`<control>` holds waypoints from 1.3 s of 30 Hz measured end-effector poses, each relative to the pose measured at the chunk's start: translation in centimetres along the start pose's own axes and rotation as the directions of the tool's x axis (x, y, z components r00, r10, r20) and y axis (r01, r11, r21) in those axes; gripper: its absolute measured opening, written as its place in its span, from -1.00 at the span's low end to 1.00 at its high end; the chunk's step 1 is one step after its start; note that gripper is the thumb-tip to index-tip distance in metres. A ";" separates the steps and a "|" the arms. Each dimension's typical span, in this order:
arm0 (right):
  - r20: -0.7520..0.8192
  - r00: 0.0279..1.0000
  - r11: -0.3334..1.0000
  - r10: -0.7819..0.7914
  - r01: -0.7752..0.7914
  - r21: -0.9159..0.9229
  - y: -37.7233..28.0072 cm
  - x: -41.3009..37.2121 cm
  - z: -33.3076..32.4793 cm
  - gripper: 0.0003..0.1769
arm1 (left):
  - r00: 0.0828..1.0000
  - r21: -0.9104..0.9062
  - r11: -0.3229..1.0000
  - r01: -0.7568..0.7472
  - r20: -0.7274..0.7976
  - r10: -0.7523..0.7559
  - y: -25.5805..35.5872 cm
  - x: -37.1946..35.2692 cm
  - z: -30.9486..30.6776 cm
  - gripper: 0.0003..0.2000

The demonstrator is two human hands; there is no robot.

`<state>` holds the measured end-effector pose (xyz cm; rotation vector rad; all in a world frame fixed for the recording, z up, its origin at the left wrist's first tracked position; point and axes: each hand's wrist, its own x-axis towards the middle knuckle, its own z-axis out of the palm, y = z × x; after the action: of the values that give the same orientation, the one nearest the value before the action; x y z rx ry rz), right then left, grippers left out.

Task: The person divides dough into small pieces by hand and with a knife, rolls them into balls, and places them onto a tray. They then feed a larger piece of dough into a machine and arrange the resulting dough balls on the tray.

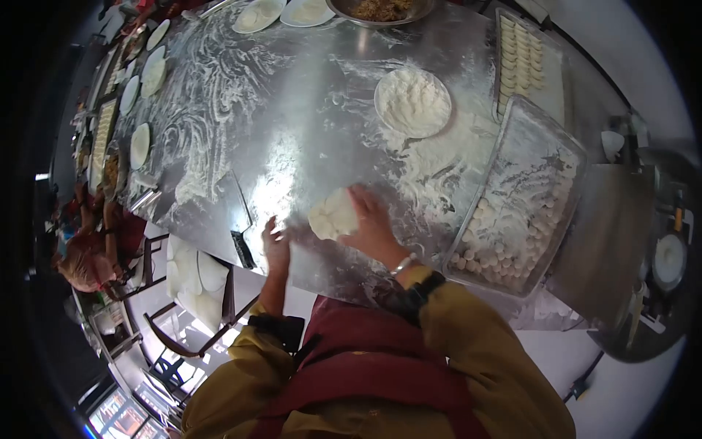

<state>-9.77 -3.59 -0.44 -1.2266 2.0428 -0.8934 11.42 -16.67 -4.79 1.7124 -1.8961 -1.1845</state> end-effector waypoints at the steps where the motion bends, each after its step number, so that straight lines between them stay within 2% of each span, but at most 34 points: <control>1: 0.018 0.999 0.999 0.037 -0.037 -0.011 -0.5 1.0 1.4 0.04 | 0.995 0.062 0.998 -0.014 -0.096 0.020 -3.2 1.8 -1.4 -0.46; 2: 0.013 0.993 0.990 0.117 -0.115 -0.084 -1.7 1.7 2.6 0.04 | 0.908 0.337 0.908 -0.251 -0.243 0.341 -5.6 3.7 -3.0 -0.49; 3: 0.004 0.979 0.966 0.203 -0.200 -0.161 -2.9 1.9 3.4 0.04 | 0.875 0.419 0.876 -0.238 -0.300 0.381 -8.5 5.4 -4.6 -0.57; 4: -0.018 0.959 0.929 0.285 -0.280 -0.242 -3.6 2.3 3.9 0.03 | 0.851 0.396 0.888 -0.233 -0.360 0.383 -12.3 6.8 -5.5 -0.60; 5: -0.022 0.950 0.917 0.313 -0.308 -0.254 -4.0 2.8 4.2 0.01 | 0.972 0.429 0.903 0.006 -0.214 0.095 -8.5 6.1 -7.5 -0.56; 6: -0.026 0.940 0.904 0.341 -0.335 -0.264 -4.3 3.1 4.4 -0.01 | 0.957 0.422 0.905 -0.048 -0.240 0.163 -8.0 5.8 -8.0 -0.53; 7: -0.028 0.930 0.893 0.366 -0.359 -0.271 -4.6 3.0 4.2 -0.03 | 0.988 0.484 0.872 0.073 -0.154 0.003 -5.8 5.9 -8.6 -0.47; 8: -0.061 0.947 0.927 0.317 -0.323 -0.193 -3.5 2.7 4.3 -0.08 | 0.986 0.554 0.824 0.119 -0.166 -0.031 -3.9 5.7 -8.9 -0.41; 10: -0.133 0.971 0.978 0.200 -0.206 -0.031 -0.1 2.1 4.9 -0.19 | 0.974 0.554 0.821 0.135 -0.229 -0.006 -4.5 6.0 -9.5 -0.36; 12: -0.180 0.943 0.938 0.279 -0.308 -0.160 1.0 0.3 3.4 -0.10 | 0.965 0.557 0.796 0.237 -0.231 -0.125 -3.9 6.1 -10.4 -0.35; 14: -0.231 0.909 0.891 0.346 -0.396 -0.222 0.4 -1.5 -0.6 -0.03 | 0.981 0.387 0.902 0.190 -0.031 -0.193 -5.8 6.6 -12.1 -0.39; 15: -0.264 0.889 0.874 0.375 -0.434 -0.220 -0.5 -1.6 -3.6 -0.01 | 0.989 0.396 0.907 0.143 -0.013 -0.150 -6.8 6.7 -12.5 -0.41; 17: -0.430 0.863 0.793 0.266 -0.450 -0.411 1.8 -1.9 -6.9 -0.08 | 0.998 0.411 0.911 0.038 0.029 -0.054 -8.3 7.1 -12.4 -0.45; 20: -0.639 0.763 0.811 0.096 -0.432 -0.395 8.3 -0.9 -8.0 -0.21 | 0.997 0.357 0.934 0.003 0.067 -0.029 -8.6 7.7 -12.0 -0.51; 21: -0.599 0.784 0.779 0.161 -0.474 -0.411 7.8 -0.1 -8.4 -0.25 | 0.995 0.407 0.908 -0.101 0.038 0.093 -9.8 8.0 -11.5 -0.58; 23: -0.517 0.802 0.710 0.300 -0.549 -0.441 5.4 2.1 -8.5 -0.33 | 0.997 0.387 0.920 -0.063 0.065 0.042 -10.1 8.7 -11.2 -0.60; 24: -0.505 0.804 0.705 0.314 -0.554 -0.444 5.6 2.6 -7.7 -0.35 | 0.997 0.383 0.923 -0.045 0.081 0.015 -9.5 8.9 -11.5 -0.61; 26: -0.474 0.816 0.697 0.330 -0.549 -0.460 6.3 3.6 -6.6 -0.38 | 0.974 0.077 0.984 0.163 0.144 -0.173 -8.1 8.9 -12.0 -0.72; 28: -0.492 0.835 0.857 0.246 -0.424 -0.293 4.0 3.1 -6.0 -0.40 | 0.912 -0.228 0.896 0.381 0.252 -0.324 -5.0 8.4 -12.6 -0.83; 29: -0.502 0.841 0.917 0.202 -0.342 -0.205 2.7 2.7 -5.3 -0.40 | 0.898 -0.270 0.869 0.414 0.280 -0.341 -3.3 8.1 -12.9 -0.85; 32: -0.648 0.637 0.904 0.418 -0.361 0.228 -0.6 0.8 -0.7 -0.39 | 0.883 -0.331 0.834 0.442 0.323 -0.340 -2.0 8.3 -13.6 -0.83; 33: -0.591 0.577 0.826 0.564 -0.387 0.410 -1.3 0.2 1.4 -0.37 | 0.910 -0.317 0.871 0.374 0.307 -0.279 -2.3 7.9 -13.4 -0.79; 34: -0.504 0.515 0.714 0.694 -0.398 0.576 -1.8 -0.3 3.6 -0.36 | 0.926 -0.331 0.884 0.329 0.297 -0.234 -2.1 7.5 -13.3 -0.86; 37: -0.427 0.544 0.691 0.722 -0.540 0.480 -1.7 -2.5 9.1 -0.39 | 0.927 -0.090 0.995 0.047 0.376 -0.010 0.4 5.8 -12.5 -0.90; 38: -0.377 0.576 0.679 0.725 -0.507 0.532 -0.9 -3.0 9.8 -0.41 | 0.911 0.005 0.999 -0.035 0.412 0.030 0.8 5.2 -12.1 -0.90; 39: -0.325 0.606 0.659 0.726 -0.479 0.580 0.2 -4.3 9.9 -0.42 | 0.893 0.125 0.966 -0.228 0.423 0.156 1.6 4.2 -11.5 -0.88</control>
<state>-0.59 -2.05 -5.97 0.0682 2.2510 -1.3207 17.60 -24.83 2.19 1.3840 -2.4165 -1.4215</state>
